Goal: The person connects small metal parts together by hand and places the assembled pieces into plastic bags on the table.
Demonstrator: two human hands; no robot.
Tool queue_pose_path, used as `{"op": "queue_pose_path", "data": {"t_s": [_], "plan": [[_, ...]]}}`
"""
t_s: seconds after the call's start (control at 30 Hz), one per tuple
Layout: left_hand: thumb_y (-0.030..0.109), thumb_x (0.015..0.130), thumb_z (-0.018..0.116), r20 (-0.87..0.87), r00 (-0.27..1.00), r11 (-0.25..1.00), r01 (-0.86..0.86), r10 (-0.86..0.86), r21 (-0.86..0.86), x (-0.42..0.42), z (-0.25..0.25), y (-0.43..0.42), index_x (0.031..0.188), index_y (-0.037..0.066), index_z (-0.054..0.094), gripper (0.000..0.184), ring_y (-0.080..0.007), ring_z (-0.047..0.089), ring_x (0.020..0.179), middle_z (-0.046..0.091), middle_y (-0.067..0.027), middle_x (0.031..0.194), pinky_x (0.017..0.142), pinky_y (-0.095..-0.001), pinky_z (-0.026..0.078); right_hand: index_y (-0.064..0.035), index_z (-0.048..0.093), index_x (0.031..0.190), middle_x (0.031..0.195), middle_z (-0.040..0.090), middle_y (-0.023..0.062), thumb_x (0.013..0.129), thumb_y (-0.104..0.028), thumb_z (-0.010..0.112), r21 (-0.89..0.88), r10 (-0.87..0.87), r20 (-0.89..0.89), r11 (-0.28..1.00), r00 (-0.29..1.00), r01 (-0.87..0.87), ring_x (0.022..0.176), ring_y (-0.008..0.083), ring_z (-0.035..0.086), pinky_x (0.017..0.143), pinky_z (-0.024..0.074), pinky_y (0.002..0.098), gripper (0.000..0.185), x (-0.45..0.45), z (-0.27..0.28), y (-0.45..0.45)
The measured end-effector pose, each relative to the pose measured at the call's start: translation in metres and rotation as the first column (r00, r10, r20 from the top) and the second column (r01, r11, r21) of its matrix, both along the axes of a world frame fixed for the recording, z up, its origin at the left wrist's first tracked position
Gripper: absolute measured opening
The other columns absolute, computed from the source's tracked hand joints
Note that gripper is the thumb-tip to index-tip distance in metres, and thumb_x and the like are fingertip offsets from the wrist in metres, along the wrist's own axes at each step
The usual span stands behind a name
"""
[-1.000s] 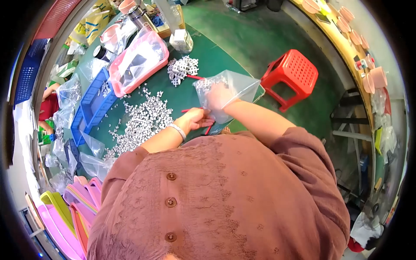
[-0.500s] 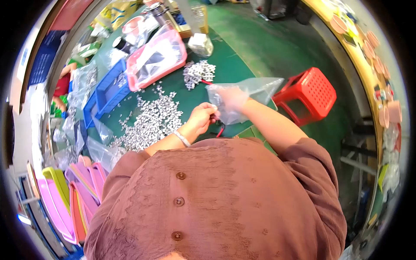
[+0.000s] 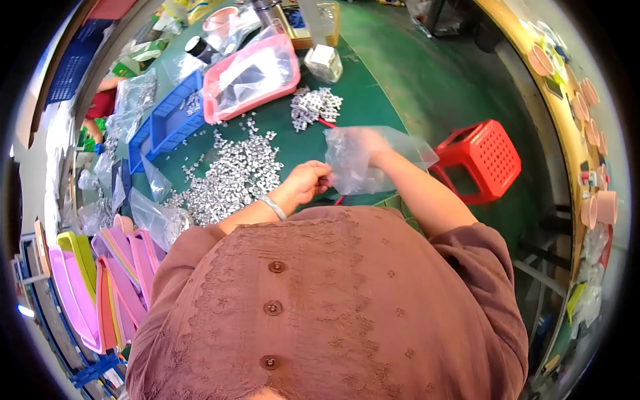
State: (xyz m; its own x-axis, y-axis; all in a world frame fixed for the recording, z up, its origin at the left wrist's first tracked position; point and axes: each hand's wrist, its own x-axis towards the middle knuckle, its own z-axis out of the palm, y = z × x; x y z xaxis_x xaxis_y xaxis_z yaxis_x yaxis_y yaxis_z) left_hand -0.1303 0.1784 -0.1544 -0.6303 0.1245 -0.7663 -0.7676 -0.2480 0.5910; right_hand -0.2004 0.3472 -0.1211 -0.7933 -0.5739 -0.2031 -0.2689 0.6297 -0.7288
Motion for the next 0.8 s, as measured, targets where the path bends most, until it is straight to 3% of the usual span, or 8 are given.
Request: {"op": "queue_pose_path", "data": {"t_s": [0.17, 0.27, 0.43, 0.47, 0.53, 0.63, 0.73, 0.8], "plan": [[0.013, 0.082, 0.05, 0.012, 0.999, 0.999, 0.032, -0.033, 0.036, 0.001, -0.006, -0.007, 0.085, 0.008, 0.051, 0.006, -0.0146, 0.054, 0.063, 0.057, -0.0042, 0.074, 0.054, -0.0248, 0.043, -0.0028, 0.056, 0.093, 0.078, 0.058, 0.0055, 0.06, -0.003, 0.067, -0.254, -0.272, 0.513, 0.858, 0.814, 0.446, 0.064, 0.0142, 0.054, 0.052, 0.0444, 0.0274, 0.035, 0.002, -0.003, 0.017], [0.014, 0.082, 0.05, 0.037, 0.998, 0.998, 0.056, -0.056, -0.002, 0.002, 0.0, -0.009, 0.088, 0.008, 0.05, 0.008, -0.0144, 0.054, 0.065, 0.056, -0.0043, 0.078, 0.054, -0.0253, 0.043, -0.0009, 0.053, 0.091, 0.073, 0.056, 0.0047, 0.061, 0.001, 0.065, -0.327, -0.341, 0.621, 0.706, 0.706, 0.629, 0.055, 0.012, 0.052, 0.039, 0.0379, 0.0235, 0.033, 0.018, 0.02, 0.029], [0.02, 0.082, 0.053, -0.029, 0.998, 0.998, 0.057, -0.057, -0.006, 0.009, 0.033, -0.023, 0.098, 0.008, 0.049, 0.02, -0.0157, 0.052, 0.074, 0.055, -0.0046, 0.085, 0.064, -0.0299, 0.044, -0.0012, 0.052, 0.092, 0.074, 0.056, 0.003, 0.061, 0.003, 0.065, -0.517, -0.417, 0.568, 0.489, 0.709, 0.702, 0.056, 0.0094, 0.053, 0.041, 0.0396, 0.0201, 0.034, 0.055, 0.078, 0.055], [0.021, 0.082, 0.053, -0.064, 0.998, 0.999, 0.029, -0.026, 0.038, 0.011, 0.041, -0.028, 0.098, 0.008, 0.049, 0.021, -0.0158, 0.052, 0.074, 0.055, -0.0047, 0.085, 0.065, -0.0301, 0.043, -0.0014, 0.051, 0.092, 0.074, 0.056, 0.0025, 0.061, 0.003, 0.066, -0.556, -0.42, 0.534, 0.481, 0.734, 0.678, 0.057, 0.0087, 0.053, 0.041, 0.0401, 0.0192, 0.034, 0.065, 0.093, 0.056], [0.036, 0.084, 0.047, -0.061, 0.997, 0.923, 0.065, -0.046, 0.378, 0.014, 0.067, -0.032, 0.104, 0.007, 0.048, 0.036, -0.0231, 0.052, 0.088, 0.054, -0.009, 0.096, 0.077, -0.0375, 0.043, -0.0017, 0.052, 0.093, 0.075, 0.055, 0.0014, 0.062, 0.003, 0.066, -0.642, -0.391, 0.418, 0.512, 0.82, 0.571, 0.059, 0.0075, 0.053, 0.044, 0.0413, 0.0184, 0.035, 0.077, 0.115, 0.041], [0.05, 0.084, 0.037, -0.111, 0.989, 0.633, 0.148, -0.097, 0.76, 0.027, 0.123, -0.024, 0.111, 0.005, 0.045, 0.053, -0.0298, 0.048, 0.101, 0.05, -0.0132, 0.108, 0.087, -0.0449, 0.038, -0.0034, 0.053, 0.093, 0.076, 0.053, -0.0022, 0.066, 0.002, 0.065, -0.744, -0.303, 0.099, 0.61, 0.948, 0.273, 0.067, 0.0048, 0.051, 0.057, 0.0431, 0.019, 0.031, 0.086, 0.136, -0.01], [0.055, 0.084, 0.031, -0.203, 0.977, 0.43, 0.156, 0.066, 0.889, 0.04, 0.145, -0.038, 0.116, 0.004, 0.04, 0.061, -0.0314, 0.043, 0.109, 0.044, -0.015, 0.117, 0.092, -0.0468, 0.033, -0.0058, 0.054, 0.09, 0.083, 0.055, 0.0039, 0.063, -0.002, 0.064, -0.472, -0.187, -0.587, 0.869, 0.787, -0.146, 0.077, 0.0178, 0.053, 0.066, 0.0437, 0.0276, 0.029, 0.09, 0.135, -0.065], [0.049, 0.086, 0.033, -0.116, 0.969, 0.559, -0.026, 0.217, 0.829, 0.053, 0.16, -0.057, 0.116, 0.005, 0.04, 0.054, -0.0283, 0.041, 0.111, 0.043, -0.0137, 0.118, 0.093, -0.0435, 0.033, -0.0074, 0.055, 0.088, 0.086, 0.054, 0.0057, 0.059, -0.006, 0.065, -0.258, 0.004, -0.732, 0.924, 0.682, -0.282, 0.083, 0.0251, 0.051, 0.068, 0.0428, 0.0318, 0.031, 0.095, 0.139, -0.092]]}}
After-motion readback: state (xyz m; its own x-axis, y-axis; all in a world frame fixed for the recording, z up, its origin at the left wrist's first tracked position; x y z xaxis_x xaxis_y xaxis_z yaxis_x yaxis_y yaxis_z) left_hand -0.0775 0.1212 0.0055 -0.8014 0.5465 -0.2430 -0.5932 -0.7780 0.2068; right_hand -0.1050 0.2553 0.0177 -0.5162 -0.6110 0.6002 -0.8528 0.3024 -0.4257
